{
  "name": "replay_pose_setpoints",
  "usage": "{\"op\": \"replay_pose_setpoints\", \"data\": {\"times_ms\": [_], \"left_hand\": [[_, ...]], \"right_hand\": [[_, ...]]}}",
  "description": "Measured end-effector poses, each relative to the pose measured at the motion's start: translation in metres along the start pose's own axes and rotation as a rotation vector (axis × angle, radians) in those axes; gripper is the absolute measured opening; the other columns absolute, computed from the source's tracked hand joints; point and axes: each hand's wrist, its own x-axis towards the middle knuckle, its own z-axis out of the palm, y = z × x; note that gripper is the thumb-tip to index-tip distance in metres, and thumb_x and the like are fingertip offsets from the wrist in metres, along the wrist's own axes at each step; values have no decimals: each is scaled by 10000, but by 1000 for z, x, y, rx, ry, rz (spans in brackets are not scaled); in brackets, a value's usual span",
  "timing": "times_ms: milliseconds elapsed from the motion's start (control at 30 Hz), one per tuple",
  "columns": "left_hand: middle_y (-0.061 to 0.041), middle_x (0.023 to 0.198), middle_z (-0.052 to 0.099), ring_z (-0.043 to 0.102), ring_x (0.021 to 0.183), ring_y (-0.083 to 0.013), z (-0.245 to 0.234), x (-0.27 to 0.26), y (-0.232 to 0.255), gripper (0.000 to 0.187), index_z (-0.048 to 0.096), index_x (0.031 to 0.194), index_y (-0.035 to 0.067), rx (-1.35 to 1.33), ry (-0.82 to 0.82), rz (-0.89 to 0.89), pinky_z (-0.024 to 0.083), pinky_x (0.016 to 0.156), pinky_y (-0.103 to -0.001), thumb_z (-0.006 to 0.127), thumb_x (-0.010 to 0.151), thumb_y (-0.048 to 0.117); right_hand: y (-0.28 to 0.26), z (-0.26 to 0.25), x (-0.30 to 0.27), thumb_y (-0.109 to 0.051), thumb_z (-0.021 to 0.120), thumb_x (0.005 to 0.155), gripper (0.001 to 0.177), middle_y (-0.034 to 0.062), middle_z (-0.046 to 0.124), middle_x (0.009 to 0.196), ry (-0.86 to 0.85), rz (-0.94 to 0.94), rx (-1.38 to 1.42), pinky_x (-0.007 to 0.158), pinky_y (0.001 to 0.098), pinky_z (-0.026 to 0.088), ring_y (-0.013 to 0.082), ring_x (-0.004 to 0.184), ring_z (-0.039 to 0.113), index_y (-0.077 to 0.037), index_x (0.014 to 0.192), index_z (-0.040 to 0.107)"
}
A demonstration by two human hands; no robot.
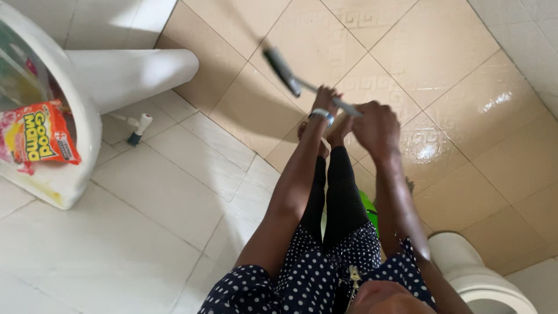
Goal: The person sweeps water across a bathroom floor using a squeegee and collects debris into a dustpan.
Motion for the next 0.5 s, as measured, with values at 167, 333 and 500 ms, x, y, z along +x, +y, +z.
{"op": "replay_pose_setpoints", "data": {"times_ms": [167,333,500], "left_hand": [[-173,1049,652,565,1132,-354,-2,42,23,272,635,853,69,-288,39,-48,456,1078,-462,688,973,308],[-136,772,631,624,872,-341,-1,7,32,278,611,770,70,-301,253,3,398,1174,-501,723,921,275],[-144,851,666,640,877,-318,31,-66,62,239,705,1051,90,-190,86,-59,390,1052,-527,635,958,299]], "right_hand": [[20,-19,1,-164,636,936,286,191,744,807,231,-121,33,676,474,598,301,649,725,-78,1177,763],[39,-25,-24,-190,662,921,255,204,745,844,190,-281,-43,761,490,582,366,743,718,-93,1113,799],[63,-15,-35,-184,675,849,269,152,762,882,154,-204,-85,769,488,578,355,766,728,-171,1069,829]]}}
